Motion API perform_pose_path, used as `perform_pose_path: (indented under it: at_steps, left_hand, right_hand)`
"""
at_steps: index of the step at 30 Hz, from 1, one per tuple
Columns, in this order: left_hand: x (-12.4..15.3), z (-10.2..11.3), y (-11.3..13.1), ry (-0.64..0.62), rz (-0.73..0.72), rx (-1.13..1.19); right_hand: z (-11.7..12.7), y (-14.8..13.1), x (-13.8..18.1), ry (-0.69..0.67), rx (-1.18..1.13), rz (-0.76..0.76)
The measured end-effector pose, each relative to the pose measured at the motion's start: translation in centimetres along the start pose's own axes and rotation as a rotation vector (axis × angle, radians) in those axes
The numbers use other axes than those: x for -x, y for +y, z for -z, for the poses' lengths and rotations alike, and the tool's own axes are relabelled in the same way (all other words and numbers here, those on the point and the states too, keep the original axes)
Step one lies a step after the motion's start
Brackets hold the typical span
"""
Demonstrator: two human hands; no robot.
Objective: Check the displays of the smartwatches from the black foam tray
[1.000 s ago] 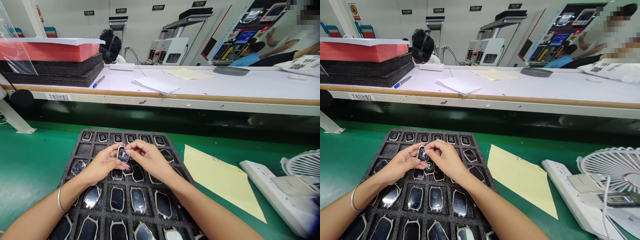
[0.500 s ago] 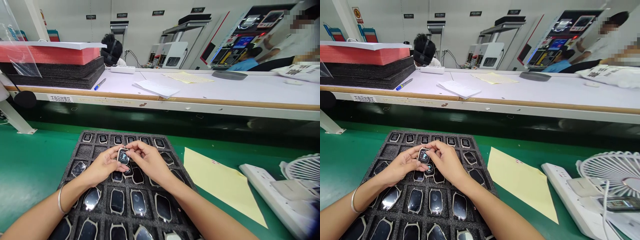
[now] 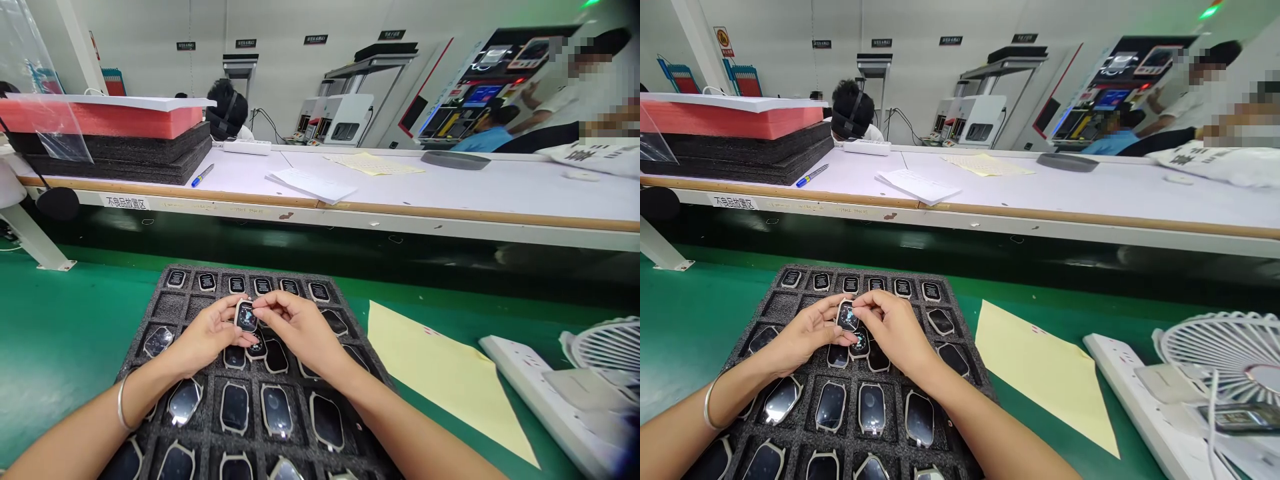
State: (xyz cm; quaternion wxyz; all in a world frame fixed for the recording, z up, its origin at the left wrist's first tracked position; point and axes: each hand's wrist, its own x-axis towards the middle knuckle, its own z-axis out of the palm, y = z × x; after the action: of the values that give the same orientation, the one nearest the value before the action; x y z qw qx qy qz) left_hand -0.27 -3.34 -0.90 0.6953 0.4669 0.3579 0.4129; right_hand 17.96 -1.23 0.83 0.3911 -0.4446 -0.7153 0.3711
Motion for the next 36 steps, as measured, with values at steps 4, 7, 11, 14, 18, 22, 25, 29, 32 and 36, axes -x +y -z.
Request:
perform_pose_path:
  at_steps: [4,7,11,14,18,22,25,29,32,36]
  left_hand:
    - [0.1,0.1,0.0,-0.006,-0.005,0.005]
    - [0.1,0.2,0.0,-0.014,-0.008,0.007]
    - [0.2,0.1,0.1,-0.015,0.001,0.007]
    - [0.1,0.1,0.1,-0.025,0.005,0.011]
    - [0.1,0.2,0.1,-0.040,-0.002,0.005]
    - [0.1,0.2,0.1,-0.048,0.003,-0.007]
    - [0.2,0.2,0.1,-0.055,0.002,-0.014]
    - [0.1,0.1,0.1,-0.054,0.004,-0.021]
    - [0.1,0.1,0.1,-0.045,0.005,-0.016]
    - [0.1,0.1,0.2,-0.037,0.005,-0.008]
  right_hand:
    - [0.5,-0.9,0.3,-0.016,-0.042,-0.023]
    - [1.0,-1.4,0.3,-0.018,-0.131,-0.044]
    - [1.3,-0.9,-0.2,-0.026,-0.217,-0.086]
    - [1.2,-0.4,-0.4,-0.042,-0.243,-0.115]
    - [1.0,-0.2,-0.4,-0.061,-0.251,-0.120]
    - [0.9,-0.3,-0.3,-0.075,-0.241,-0.114]
    - [0.9,-0.4,-0.3,-0.078,-0.229,-0.105]
    - [0.9,-0.3,-0.4,-0.079,-0.213,-0.106]
    - [1.0,-0.3,-0.4,-0.078,-0.199,-0.107]
    - [1.1,-0.5,-0.3,-0.072,-0.196,-0.111]
